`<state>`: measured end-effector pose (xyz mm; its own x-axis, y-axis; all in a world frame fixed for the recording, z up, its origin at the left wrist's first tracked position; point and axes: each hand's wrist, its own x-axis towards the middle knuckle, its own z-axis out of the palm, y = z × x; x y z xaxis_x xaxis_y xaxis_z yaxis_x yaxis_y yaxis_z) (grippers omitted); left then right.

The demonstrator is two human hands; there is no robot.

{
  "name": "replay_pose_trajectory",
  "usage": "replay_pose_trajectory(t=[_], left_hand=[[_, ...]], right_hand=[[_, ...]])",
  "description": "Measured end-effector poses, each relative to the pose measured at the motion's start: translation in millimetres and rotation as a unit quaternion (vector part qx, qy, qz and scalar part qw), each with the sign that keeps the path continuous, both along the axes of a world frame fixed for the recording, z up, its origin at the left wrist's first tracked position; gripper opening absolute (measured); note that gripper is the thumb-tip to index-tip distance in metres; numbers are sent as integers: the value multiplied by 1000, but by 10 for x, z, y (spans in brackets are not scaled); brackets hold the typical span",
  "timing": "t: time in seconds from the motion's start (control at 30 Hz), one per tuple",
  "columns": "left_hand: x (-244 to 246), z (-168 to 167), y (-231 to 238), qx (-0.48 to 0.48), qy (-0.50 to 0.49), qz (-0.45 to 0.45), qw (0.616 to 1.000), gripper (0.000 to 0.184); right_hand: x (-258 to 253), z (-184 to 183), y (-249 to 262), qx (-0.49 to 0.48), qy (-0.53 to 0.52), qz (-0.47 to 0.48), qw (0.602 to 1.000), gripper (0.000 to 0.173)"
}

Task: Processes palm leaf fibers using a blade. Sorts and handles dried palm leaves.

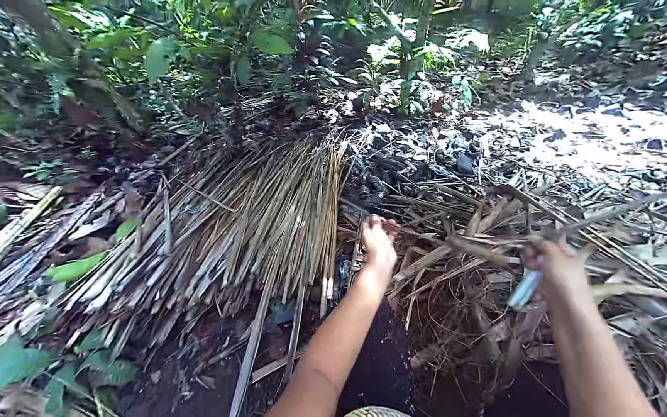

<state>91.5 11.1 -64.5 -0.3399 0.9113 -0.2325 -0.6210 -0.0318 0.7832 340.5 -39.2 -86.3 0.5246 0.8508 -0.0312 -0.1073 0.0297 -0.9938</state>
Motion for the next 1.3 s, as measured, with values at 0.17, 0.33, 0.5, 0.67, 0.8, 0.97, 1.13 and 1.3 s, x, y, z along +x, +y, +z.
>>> replay_pose_trajectory(t=[0.17,0.33,0.5,0.67,0.8,0.97,1.13,1.3], left_hand=[[-962,-29,396,90,-26,201,975,13],[-1423,96,235,110,95,203,968,13],[-1138,153,-167,146,271,64,949,21],[-813,440,-518,241,280,-103,924,24],[-751,525,-793,192,163,-370,894,24],[-628,384,-1003,232,289,-355,858,21],[-460,259,-994,348,591,-113,719,31],[-579,396,-1058,232,169,-469,835,23]], right_hand=[[1126,-105,-83,54,69,-157,984,13],[1565,-60,-263,-232,-311,-39,921,43],[632,445,-389,-160,-466,109,864,58],[-468,861,-484,157,-355,320,864,43],[-844,1134,-467,223,-259,416,843,54],[-857,1071,-477,190,-173,446,857,49],[-940,842,-596,159,-123,461,864,45],[-802,663,-628,202,-72,526,823,44]])
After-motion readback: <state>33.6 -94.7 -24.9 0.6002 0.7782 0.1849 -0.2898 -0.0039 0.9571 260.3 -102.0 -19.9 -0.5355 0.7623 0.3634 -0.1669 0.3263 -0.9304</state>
